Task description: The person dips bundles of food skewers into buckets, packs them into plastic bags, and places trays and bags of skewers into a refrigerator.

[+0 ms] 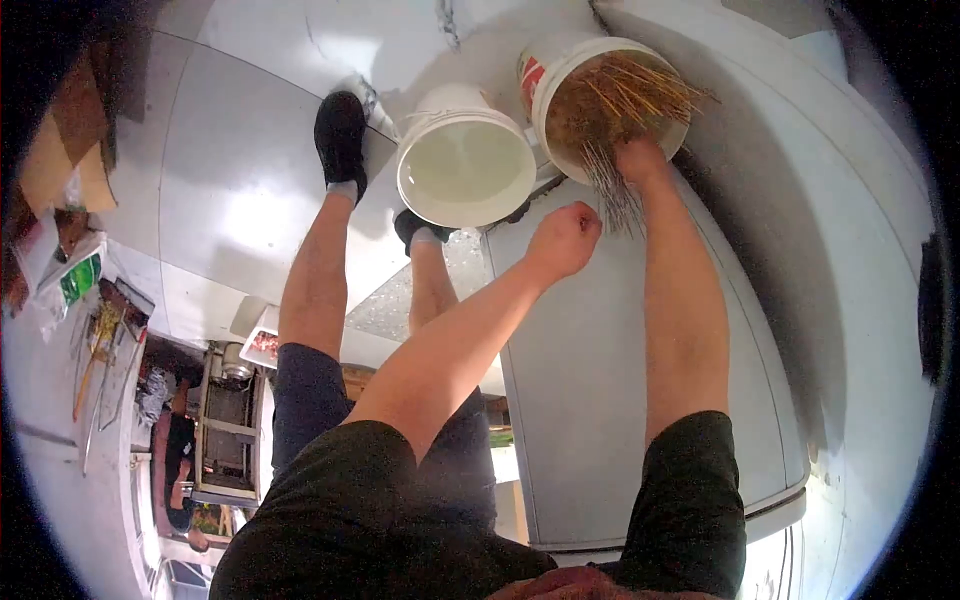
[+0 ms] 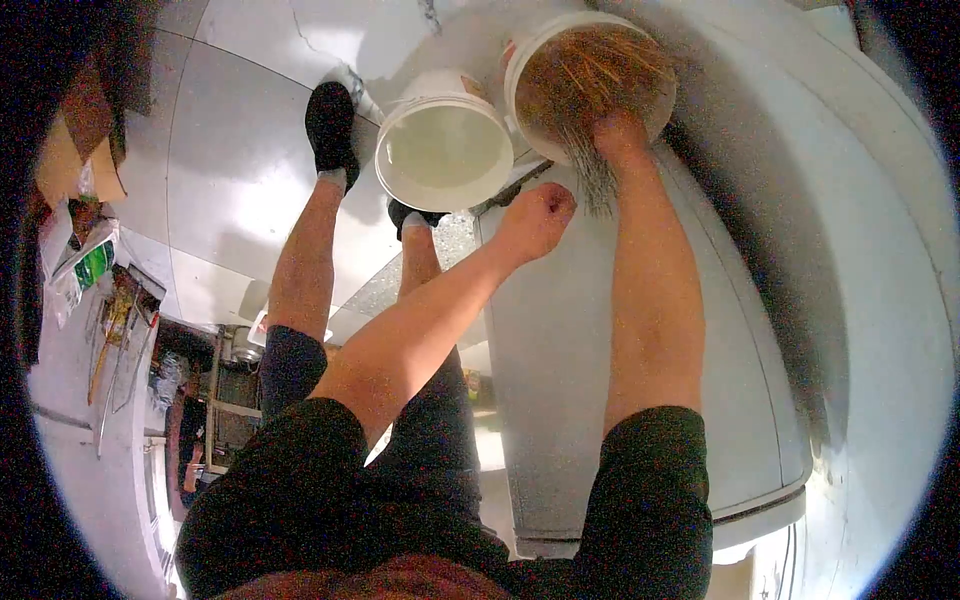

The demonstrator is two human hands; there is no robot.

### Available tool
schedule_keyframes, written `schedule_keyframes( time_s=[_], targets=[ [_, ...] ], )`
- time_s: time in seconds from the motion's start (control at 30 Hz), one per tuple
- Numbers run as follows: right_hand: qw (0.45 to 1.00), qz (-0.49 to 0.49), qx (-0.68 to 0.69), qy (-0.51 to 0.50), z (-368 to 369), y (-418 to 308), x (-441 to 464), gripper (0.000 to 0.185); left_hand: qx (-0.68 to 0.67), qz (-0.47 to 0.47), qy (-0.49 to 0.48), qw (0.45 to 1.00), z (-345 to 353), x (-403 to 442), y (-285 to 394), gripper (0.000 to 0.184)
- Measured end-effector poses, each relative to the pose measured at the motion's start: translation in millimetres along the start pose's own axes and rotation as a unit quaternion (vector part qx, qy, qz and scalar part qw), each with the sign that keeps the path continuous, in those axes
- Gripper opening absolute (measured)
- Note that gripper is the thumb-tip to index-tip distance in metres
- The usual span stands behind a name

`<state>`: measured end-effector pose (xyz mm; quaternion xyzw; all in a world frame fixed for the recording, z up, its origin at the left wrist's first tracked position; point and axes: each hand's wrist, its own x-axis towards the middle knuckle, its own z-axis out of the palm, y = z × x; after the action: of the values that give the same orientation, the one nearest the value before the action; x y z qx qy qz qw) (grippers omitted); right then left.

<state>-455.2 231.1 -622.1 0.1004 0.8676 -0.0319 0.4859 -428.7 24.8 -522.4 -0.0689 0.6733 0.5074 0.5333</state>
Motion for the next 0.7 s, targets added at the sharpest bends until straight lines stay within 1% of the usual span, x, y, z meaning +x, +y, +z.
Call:
schedule_keyframes(
  time_s=[0.07,0.1,0.17,0.2,0.23,0.27,0.37,0.43,0.5,0.53,0.57,0.63,0.7],
  targets=[
    [0.996,0.019,-0.019,-0.089,-29.8,-9.6,-17.2,0.032,-0.007,0.001,0.013,1.0,-2.0,5.0,-9.1,0.024],
    [0.993,0.002,-0.036,-0.109,-29.5,-6.1,-19.7,0.032,-0.013,0.0,0.017,1.0,-2.3,4.0,-9.8,0.024],
    [0.986,-0.035,-0.073,-0.147,-31.9,-0.8,-19.9,0.033,-0.019,-0.046,0.006,0.999,-3.1,1.4,-9.1,0.028],
    [0.995,0.009,-0.023,-0.095,-29.0,2.1,-24.8,0.033,-0.021,-0.067,0.003,0.998,-5.3,2.3,-7.0,0.029],
    [0.997,0.051,0.028,-0.041,-19.8,6.8,-32.3,0.034,-0.026,-0.036,0.016,0.999,-5.0,-0.4,-7.4,0.029],
    [0.993,0.092,0.079,0.014,-12.1,10.4,-37.1,0.035,-0.031,-0.034,0.014,0.999,-5.6,-0.9,-7.3,0.029],
    [0.981,0.051,0.185,0.03,14.6,42.7,-45.1,0.03,-0.032,-0.038,0.0,0.999,-2.4,1.5,-8.9,0.029],
    [0.96,-0.018,0.278,-0.023,19.9,64.8,-55.6,0.025,-0.013,-0.056,-0.015,0.998,-3.2,6.5,-11.2,0.029],
    [0.94,0.055,0.325,-0.088,14.5,67.3,-67.9,0.025,-0.045,-0.058,0.007,0.997,0.0,1.4,-9.8,0.03],
    [0.924,0.161,0.324,-0.123,-14.5,39.7,-79.8,0.029,-0.061,-0.056,0.02,0.996,1.0,1.9,-9.0,0.03],
    [0.896,0.264,0.321,-0.156,-31.3,24.6,-85.0,0.034,-0.052,-0.051,0.014,0.997,2.0,4.4,-10.2,0.03],
    [0.936,0.169,0.262,-0.163,-20.0,40.7,-85.5,0.032,-0.034,-0.045,0.003,0.998,3.8,6.6,-12.1,0.03],
    [0.946,0.101,0.246,-0.187,-12.6,61.2,-94.6,0.025,-0.053,-0.056,0.007,0.997,4.2,3.0,-8.3,0.031]
  ],
)
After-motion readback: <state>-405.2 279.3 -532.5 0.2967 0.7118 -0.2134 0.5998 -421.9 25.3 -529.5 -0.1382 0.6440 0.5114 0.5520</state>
